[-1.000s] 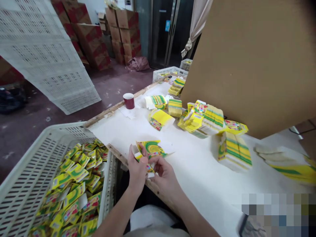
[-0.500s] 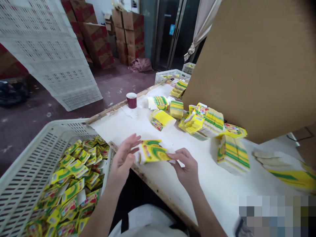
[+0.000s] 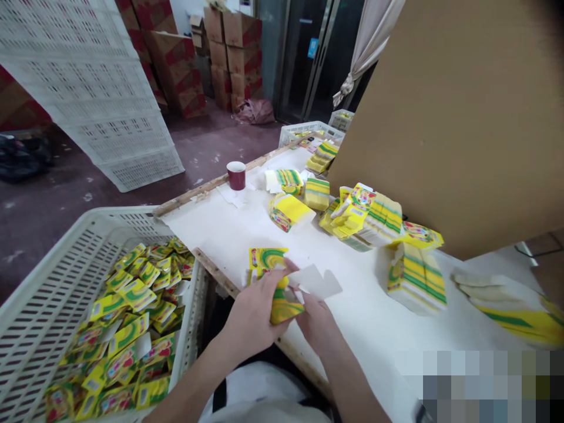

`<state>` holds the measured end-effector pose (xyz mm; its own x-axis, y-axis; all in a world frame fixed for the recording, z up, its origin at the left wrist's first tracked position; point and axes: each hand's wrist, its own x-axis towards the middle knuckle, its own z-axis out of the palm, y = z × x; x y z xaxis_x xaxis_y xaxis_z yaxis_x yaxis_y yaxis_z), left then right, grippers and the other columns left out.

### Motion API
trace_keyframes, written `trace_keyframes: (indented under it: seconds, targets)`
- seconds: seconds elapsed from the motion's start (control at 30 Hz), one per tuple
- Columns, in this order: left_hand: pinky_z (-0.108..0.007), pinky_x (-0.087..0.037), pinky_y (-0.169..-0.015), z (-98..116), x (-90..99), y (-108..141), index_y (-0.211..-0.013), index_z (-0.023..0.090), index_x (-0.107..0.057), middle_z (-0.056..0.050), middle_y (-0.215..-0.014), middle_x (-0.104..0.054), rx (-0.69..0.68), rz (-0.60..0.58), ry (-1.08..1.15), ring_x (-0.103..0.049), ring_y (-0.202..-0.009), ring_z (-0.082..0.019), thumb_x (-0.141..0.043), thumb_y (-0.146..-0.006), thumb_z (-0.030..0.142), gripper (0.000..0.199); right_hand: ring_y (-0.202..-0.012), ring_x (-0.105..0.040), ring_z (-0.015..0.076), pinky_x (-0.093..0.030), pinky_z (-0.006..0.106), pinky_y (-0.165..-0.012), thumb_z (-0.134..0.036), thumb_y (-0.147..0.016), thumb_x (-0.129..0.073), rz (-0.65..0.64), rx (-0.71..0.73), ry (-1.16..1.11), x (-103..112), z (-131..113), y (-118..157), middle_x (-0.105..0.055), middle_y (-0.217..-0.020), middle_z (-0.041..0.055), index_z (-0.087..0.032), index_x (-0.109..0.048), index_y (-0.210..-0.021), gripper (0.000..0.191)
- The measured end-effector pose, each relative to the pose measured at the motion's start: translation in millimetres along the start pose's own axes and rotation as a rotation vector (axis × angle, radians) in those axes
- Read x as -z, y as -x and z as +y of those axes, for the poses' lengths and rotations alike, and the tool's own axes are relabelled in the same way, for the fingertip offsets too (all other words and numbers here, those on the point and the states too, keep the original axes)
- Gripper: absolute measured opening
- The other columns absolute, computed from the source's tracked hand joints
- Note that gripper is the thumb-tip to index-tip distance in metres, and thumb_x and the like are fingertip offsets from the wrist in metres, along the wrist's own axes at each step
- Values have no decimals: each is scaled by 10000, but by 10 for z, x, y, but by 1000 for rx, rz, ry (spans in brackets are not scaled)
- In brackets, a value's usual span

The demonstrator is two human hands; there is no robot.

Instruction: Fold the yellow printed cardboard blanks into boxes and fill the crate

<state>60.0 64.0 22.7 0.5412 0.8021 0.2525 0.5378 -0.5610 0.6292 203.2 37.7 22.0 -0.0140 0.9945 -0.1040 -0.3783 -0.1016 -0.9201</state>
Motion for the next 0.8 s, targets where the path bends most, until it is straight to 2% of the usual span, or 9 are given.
trace_keyframes:
  seconds: [0.03, 0.1, 0.2, 0.33, 0.5, 0.57, 0.63, 0.7, 0.8]
  targets:
    - [-446, -462, -857, -2, 0, 4, -1311, 218, -265, -143, -1233, -514, -29, -22, -6, -531, -1097, -293, -602, -721, 284, 683, -1159, -480, 248, -424, 407, -929, -471, -762, -578, -67, -103, -86, -30, -9, -11, -545, -1229, 75, -258, -489, -1227, 519]
    - [-453, -456, -878, -8, -2, 12, -1334, 222, -209, -146, -1275, -478, -61, -55, -5, -489, -1152, -295, -591, -731, 283, 716, -1086, -528, 254, -448, 407, -883, -506, -694, -646, -150, -201, -163, -62, -41, -30, -607, -1127, 85, -245, -532, -1185, 568]
    - [-456, -469, -859, -20, -20, 18, -1314, 228, -219, -146, -1255, -483, -77, -58, 6, -493, -1142, -297, -587, -734, 295, 690, -1050, -541, 251, -446, 407, -872, -569, -608, -700, -181, -211, -179, -46, -78, -47, -631, -1067, 91, -238, -547, -1170, 671]
    - [-428, -466, -870, -39, -46, -8, -1287, 232, -251, -132, -1242, -474, -82, -12, 33, -485, -1147, -279, -600, -709, 238, 676, -1052, -542, 257, -440, 423, -875, -743, -648, -508, -191, -204, -257, 1, -85, -37, -609, -1115, 95, -248, -566, -1140, 700]
    - [-384, -468, -831, -81, -41, -43, -1317, 248, -255, -102, -1143, -501, -120, 151, -108, -528, -1038, -246, -557, -713, 146, 684, -1000, -548, 233, -439, 388, -865, -571, -735, -581, -29, -80, -107, 42, 3, 0, -631, -1039, 62, -247, -615, -1012, 427]
    - [-376, -464, -811, -95, -35, -49, -1311, 251, -284, -92, -1082, -513, -150, 205, -200, -534, -982, -236, -551, -712, 123, 668, -870, -564, 207, -465, 348, -770, -557, -706, -621, 88, 19, -20, 75, 63, -2, -641, -923, 50, -235, -634, -887, 370]
    - [-373, -454, -804, -103, -34, -54, -1298, 251, -313, -88, -1045, -517, -190, 242, -278, -529, -954, -230, -547, -719, 119, 639, -652, -533, 159, -454, 292, -600, -560, -671, -645, 196, 80, 25, 107, 95, -12, -611, -732, 21, -216, -622, -757, 356]
    - [-370, -446, -798, -105, -39, -57, -1284, 251, -335, -84, -1020, -520, -218, 259, -331, -528, -937, -226, -544, -729, 127, 607, -488, -443, 109, -386, 251, -479, -520, -662, -661, 248, 50, 22, 119, 82, -19, -526, -560, -22, -191, -597, -670, 335]
    - [-363, -438, -795, -110, -50, -62, -1265, 244, -356, -80, -1003, -522, -233, 280, -356, -527, -925, -221, -559, -736, 141, 577, -464, -437, 92, -380, 239, -475, -398, -672, -666, 205, -58, -55, 87, 7, -3, -503, -522, -36, -166, -593, -654, 244]
